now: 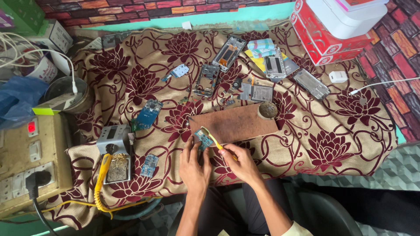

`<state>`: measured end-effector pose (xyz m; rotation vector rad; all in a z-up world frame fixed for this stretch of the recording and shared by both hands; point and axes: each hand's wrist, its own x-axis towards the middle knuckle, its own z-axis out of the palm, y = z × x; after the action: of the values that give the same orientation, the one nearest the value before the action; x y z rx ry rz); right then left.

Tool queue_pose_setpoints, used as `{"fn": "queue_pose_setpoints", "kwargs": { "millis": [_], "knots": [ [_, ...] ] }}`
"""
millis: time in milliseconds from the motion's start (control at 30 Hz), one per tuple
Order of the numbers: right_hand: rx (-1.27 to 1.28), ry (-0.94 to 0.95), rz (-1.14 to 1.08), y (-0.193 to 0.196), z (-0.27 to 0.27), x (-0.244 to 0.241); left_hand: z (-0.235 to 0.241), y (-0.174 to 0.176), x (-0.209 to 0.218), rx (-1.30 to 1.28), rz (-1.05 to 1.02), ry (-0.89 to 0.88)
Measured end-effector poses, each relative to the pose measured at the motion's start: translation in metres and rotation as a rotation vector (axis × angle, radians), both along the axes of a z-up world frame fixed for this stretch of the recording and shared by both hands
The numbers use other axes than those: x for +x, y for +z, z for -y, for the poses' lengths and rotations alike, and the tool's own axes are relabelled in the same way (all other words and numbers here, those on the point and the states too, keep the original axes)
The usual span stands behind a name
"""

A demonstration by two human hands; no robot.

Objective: The person uses a toothbrush to scrub a small blue circuit board held in the left hand. The person repeatedly brushes the surface of the board over a wooden block on a cluttered table.

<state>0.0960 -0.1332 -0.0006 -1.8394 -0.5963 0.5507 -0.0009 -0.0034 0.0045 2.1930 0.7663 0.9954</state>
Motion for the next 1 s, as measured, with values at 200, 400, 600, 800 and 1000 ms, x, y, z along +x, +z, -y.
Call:
{"fn": "queue_pose_setpoints", "kwargs": {
  "millis": [200, 400, 600, 800, 1000],
  "knots": [
    [-0.025, 0.001, 0.015, 0.003, -0.0003, 0.0005, 0.0, -0.0004, 0.0002, 0.035, 0.025, -0.001],
    [-0.094, -0.003, -0.025, 0.0065, -0.0014, 0.0, -0.0006, -0.0021, 0.0007, 0.01, -0.007, 0.005],
    [-0.075, -0.002, -0.022, 0.0083, -0.0039, -0.0009, -0.0016, -0.0046, -0.0005, 0.002, 0.012, -0.002],
    [-0.08, -0.028, -0.028, 0.0049, -0.0012, -0.0003, -0.0007, -0.0006, -0.0005, -0.027, 0.016, -0.009],
    [-0.072, -0.062, -0.039, 0.0031, -0.0017, -0.0032, 0.0004, -0.0022, 0.0007, -0.028, 0.03, 0.004]
  ]
}}
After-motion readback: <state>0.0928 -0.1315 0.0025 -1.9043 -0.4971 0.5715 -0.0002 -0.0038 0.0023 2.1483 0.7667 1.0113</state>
